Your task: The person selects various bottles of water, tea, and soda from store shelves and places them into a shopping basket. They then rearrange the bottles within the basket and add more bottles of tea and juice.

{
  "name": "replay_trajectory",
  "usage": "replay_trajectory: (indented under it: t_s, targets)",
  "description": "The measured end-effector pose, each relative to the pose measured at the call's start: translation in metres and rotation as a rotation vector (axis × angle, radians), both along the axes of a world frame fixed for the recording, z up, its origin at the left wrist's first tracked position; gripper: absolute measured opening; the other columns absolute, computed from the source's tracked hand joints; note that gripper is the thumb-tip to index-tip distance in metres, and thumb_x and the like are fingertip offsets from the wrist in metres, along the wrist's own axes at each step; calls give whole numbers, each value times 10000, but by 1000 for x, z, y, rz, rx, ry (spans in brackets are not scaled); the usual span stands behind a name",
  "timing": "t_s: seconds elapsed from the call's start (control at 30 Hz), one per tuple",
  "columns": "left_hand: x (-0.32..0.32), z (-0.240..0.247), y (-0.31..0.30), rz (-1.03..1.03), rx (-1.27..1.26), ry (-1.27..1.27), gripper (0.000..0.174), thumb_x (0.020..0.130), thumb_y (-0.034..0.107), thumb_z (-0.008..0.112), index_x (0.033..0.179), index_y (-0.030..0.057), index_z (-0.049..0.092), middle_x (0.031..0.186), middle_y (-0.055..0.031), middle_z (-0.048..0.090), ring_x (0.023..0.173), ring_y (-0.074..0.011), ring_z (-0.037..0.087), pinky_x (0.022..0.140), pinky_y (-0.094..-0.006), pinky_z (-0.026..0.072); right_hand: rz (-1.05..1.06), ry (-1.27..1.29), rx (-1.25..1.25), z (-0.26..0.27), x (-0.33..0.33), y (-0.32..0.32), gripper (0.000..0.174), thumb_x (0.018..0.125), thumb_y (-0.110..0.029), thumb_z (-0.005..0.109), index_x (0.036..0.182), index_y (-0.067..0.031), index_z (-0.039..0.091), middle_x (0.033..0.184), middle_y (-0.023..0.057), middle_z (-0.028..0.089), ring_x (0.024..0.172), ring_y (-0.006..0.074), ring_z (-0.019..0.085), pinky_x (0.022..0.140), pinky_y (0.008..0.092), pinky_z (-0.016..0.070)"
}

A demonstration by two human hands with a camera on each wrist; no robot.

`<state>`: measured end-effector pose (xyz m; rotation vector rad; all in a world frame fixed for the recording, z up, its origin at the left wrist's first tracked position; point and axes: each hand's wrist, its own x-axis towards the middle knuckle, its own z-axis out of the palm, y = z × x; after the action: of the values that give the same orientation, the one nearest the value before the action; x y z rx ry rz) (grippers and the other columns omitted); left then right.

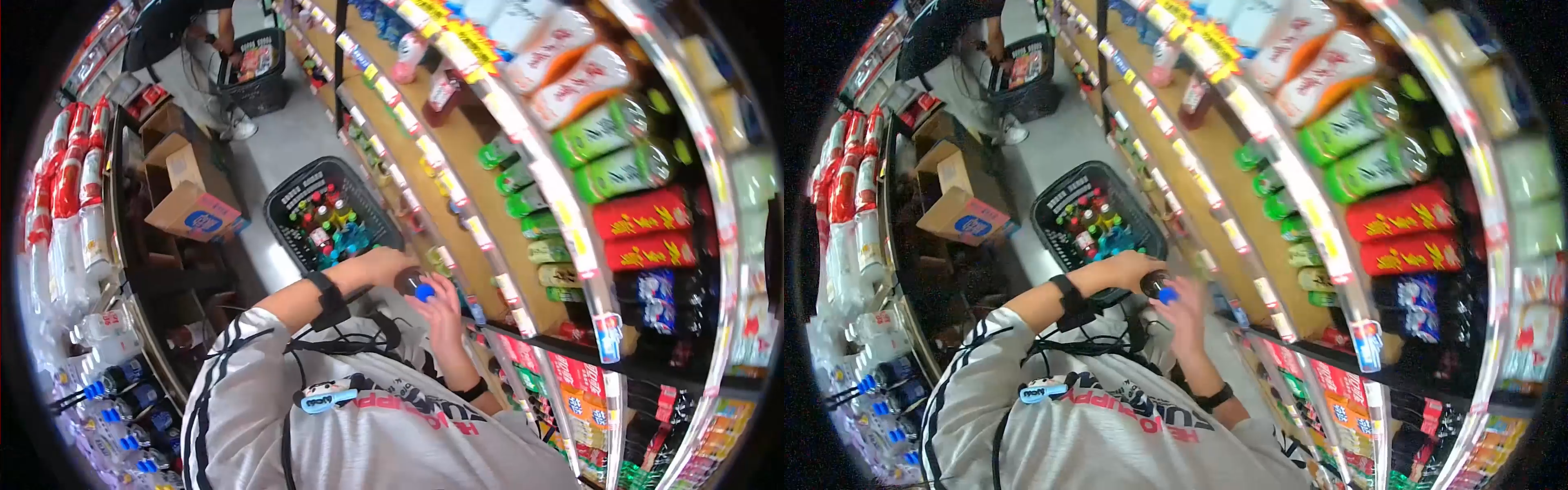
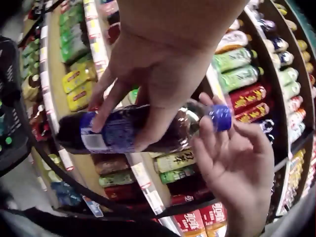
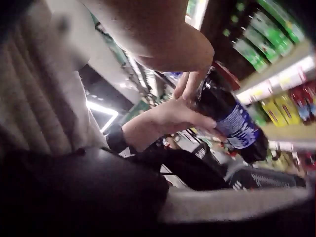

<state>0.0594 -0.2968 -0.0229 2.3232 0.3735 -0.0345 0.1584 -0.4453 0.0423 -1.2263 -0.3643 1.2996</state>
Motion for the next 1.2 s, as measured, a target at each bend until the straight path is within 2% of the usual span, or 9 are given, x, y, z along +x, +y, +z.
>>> replay_trajectory:
  t_s: [0.07, 0.2, 0.53, 0.67, 0.7, 0.83, 0.93, 1.07, 1.2]
  targets:
    - [-29, -23, 19, -45, -47, 40, 466, 572, 194, 661, 1006, 129, 505, 806, -125, 593, 776, -316, 571, 643, -397, 450, 29, 337, -150, -28, -9, 19, 372, 783, -159, 491, 1118, -51, 369, 1090, 115, 460, 945, 333, 519, 817, 366, 427]
    - [-83, -114, 47, -19, -247, 92, 439, 585, 196, 632, 1002, 125, 516, 808, -134, 596, 788, -328, 567, 660, -408, 447, 23, 540, -308, -91, -48, 66, 275, 752, -144, 486, 1007, -56, 430, 1025, 107, 486, 919, 329, 507, 845, 402, 405]
    - [-216, -217, 65, 670, -727, 285, 323, 708, 203, 502, 1000, 72, 546, 867, -168, 595, 793, -315, 571, 723, -389, 443, 139, -2, -739, -272, -145, 179, 92, 719, -192, 510, 789, -133, 502, 750, 15, 514, 650, 140, 509, 542, 273, 453]
    - [-247, -245, 87, 1126, -824, 309, 312, 716, 181, 482, 989, 45, 547, 837, -163, 601, 760, -282, 584, 687, -349, 452, 239, -552, -685, -334, -160, 212, 55, 721, -163, 508, 705, -111, 511, 635, 0, 504, 537, 106, 473, 487, 213, 387]
    - [-252, -241, 96, 1093, -660, 397, 302, 726, 168, 480, 988, 29, 539, 811, -148, 605, 718, -248, 591, 640, -336, 454, 245, -446, -637, -351, -163, 217, 166, 754, -187, 493, 812, -34, 526, 755, 122, 561, 742, 253, 532, 638, 358, 405]
    - [-260, -242, 114, 1183, -898, 440, 273, 743, 154, 476, 981, 33, 533, 760, -131, 598, 643, -215, 582, 596, -317, 448, 266, -654, -617, -409, -177, 250, 179, 767, -223, 474, 806, -58, 532, 771, 177, 571, 770, 348, 539, 671, 385, 413]
    - [-285, -283, 94, 1057, -897, 383, 301, 784, 143, 424, 1045, 17, 503, 909, -142, 582, 723, -195, 566, 604, -288, 444, 211, -743, -666, -433, -176, 275, 192, 767, -239, 465, 807, -69, 545, 769, 170, 579, 761, 354, 543, 662, 398, 415]
    - [-319, -345, 39, 1198, -764, 293, 279, 759, 219, 470, 971, 51, 539, 804, -139, 592, 737, -246, 580, 677, -328, 444, 243, -818, -661, -454, -163, 309, 273, 781, -307, 480, 768, -41, 540, 702, 131, 585, 671, 298, 552, 619, 363, 412]
    - [-319, -332, 41, 1152, -950, 451, 310, 757, 244, 481, 992, 48, 534, 820, -121, 589, 761, -226, 570, 692, -318, 437, 573, -916, -739, -448, -139, 320, 317, 768, -370, 491, 750, -61, 561, 779, 150, 592, 757, 322, 553, 669, 403, 407]
